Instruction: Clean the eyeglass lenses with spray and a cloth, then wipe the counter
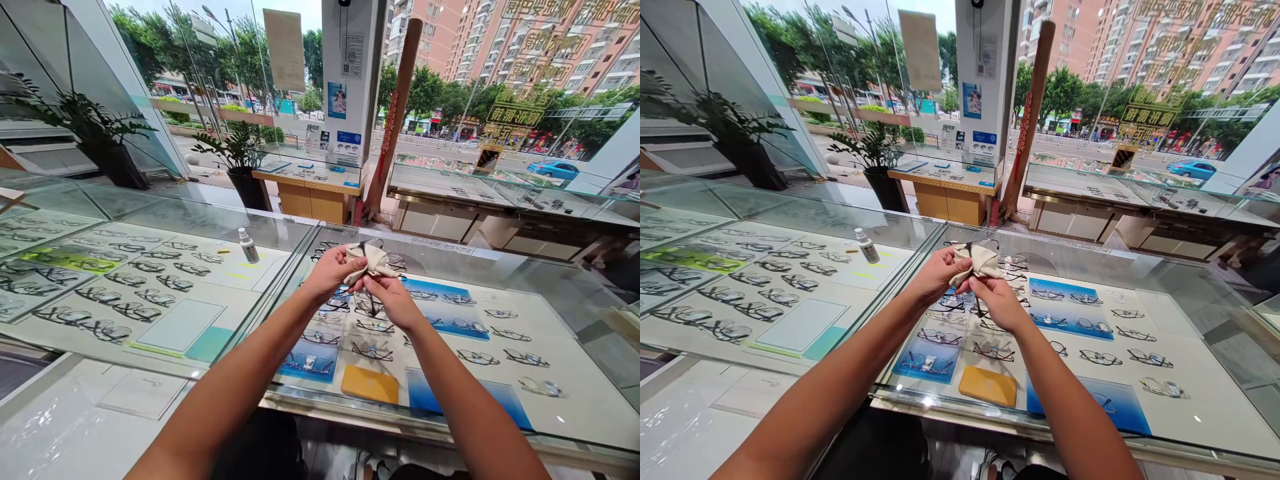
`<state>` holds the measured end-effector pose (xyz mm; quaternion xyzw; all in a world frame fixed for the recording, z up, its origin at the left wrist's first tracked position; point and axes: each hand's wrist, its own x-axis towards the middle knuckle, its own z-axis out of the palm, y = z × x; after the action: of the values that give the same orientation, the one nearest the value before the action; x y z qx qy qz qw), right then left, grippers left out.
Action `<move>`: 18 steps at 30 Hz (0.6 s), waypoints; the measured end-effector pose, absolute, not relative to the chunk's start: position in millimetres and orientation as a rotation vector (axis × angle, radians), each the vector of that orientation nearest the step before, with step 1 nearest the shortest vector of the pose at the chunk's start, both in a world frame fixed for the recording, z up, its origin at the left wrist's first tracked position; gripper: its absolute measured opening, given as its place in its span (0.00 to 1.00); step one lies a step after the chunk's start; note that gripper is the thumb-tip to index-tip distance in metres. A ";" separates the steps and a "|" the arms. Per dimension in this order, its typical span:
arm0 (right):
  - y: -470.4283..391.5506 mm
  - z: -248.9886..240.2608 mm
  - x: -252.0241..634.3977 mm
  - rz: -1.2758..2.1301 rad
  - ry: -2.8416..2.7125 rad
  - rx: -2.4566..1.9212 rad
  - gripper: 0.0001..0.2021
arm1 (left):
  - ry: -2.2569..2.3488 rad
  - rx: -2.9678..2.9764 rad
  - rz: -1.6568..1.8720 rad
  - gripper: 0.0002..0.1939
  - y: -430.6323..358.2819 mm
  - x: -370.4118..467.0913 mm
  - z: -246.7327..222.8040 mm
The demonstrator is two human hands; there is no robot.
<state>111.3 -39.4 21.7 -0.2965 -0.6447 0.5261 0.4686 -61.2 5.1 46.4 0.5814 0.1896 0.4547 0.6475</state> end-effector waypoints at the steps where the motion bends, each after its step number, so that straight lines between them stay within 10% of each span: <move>1: -39.7 21.6 110.9 1.286 -1.589 -0.746 0.25 | 0.447 1.325 1.062 0.24 4.9 -60.1 45.7; 18: -33.0 22.5 116.9 1.299 -1.511 -0.739 0.23 | 0.378 1.458 1.006 0.22 6.3 -65.2 49.5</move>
<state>116.9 -33.0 22.5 -0.3039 -0.6211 0.5340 0.4866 -65.2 6.3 49.5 0.6333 0.1643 0.4368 0.6174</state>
